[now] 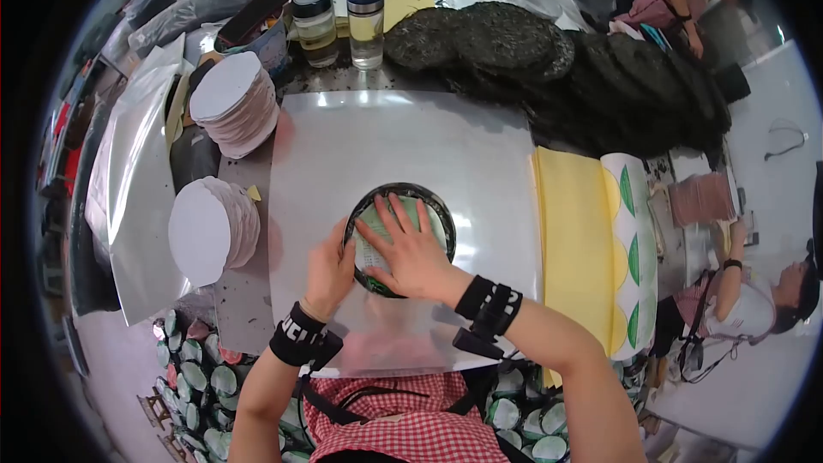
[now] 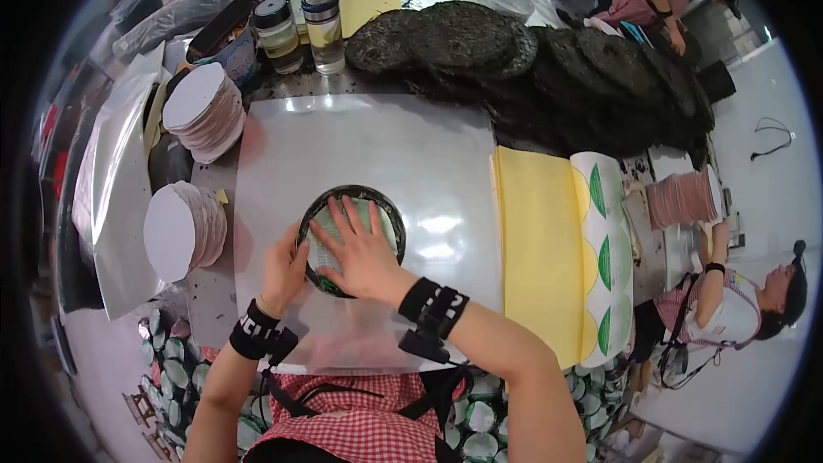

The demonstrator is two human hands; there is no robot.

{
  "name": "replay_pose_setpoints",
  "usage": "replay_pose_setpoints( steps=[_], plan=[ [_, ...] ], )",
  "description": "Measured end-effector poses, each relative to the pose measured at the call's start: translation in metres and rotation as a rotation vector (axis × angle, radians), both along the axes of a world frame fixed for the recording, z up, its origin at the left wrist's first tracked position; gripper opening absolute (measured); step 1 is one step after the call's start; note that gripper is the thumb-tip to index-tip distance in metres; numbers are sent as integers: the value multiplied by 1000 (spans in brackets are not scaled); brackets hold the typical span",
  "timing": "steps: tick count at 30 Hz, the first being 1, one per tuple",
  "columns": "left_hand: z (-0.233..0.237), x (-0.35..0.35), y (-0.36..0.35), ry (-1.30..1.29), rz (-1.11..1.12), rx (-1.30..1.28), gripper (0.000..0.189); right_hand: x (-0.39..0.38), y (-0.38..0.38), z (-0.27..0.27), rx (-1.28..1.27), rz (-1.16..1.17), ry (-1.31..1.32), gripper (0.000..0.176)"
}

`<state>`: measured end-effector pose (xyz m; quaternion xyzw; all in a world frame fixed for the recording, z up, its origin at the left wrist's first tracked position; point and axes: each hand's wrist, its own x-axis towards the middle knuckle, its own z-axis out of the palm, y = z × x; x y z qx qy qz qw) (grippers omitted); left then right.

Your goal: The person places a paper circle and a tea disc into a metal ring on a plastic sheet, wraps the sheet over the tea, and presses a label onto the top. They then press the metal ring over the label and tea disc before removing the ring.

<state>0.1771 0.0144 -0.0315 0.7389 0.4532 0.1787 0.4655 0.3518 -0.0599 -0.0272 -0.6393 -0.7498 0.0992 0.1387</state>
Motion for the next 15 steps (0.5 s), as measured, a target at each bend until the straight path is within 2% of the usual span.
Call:
replay_pose_setpoints(
  steps=[2,3,5,7,8,9,12,13,15],
  plan=[
    [17,5,-1,-39,-113,472,45,0,-2,-3,-37,-10,-9,72],
    [31,14,-7,-37,-110,485,45,0,-1,-6,-80,-7,-16,71],
    [58,33,-33,-50,-232,564,48,-3,-4,-12,-5,-14,10,68],
    [57,32,-39,-28,-241,519,51,0,-3,-6,-23,-13,-78,69],
    [57,33,-36,-20,-265,488,54,5,-3,-5,86,5,41,67],
    [61,34,-35,-21,-266,498,54,15,-3,-5,96,5,39,67],
    [74,29,-49,23,-252,520,49,27,3,-3,339,-437,207,52],
    [80,31,-50,43,-228,499,44,13,-2,-9,338,-434,223,52],
    [87,29,-42,72,-201,499,40,-19,-10,-23,-220,19,764,49]
  ],
)
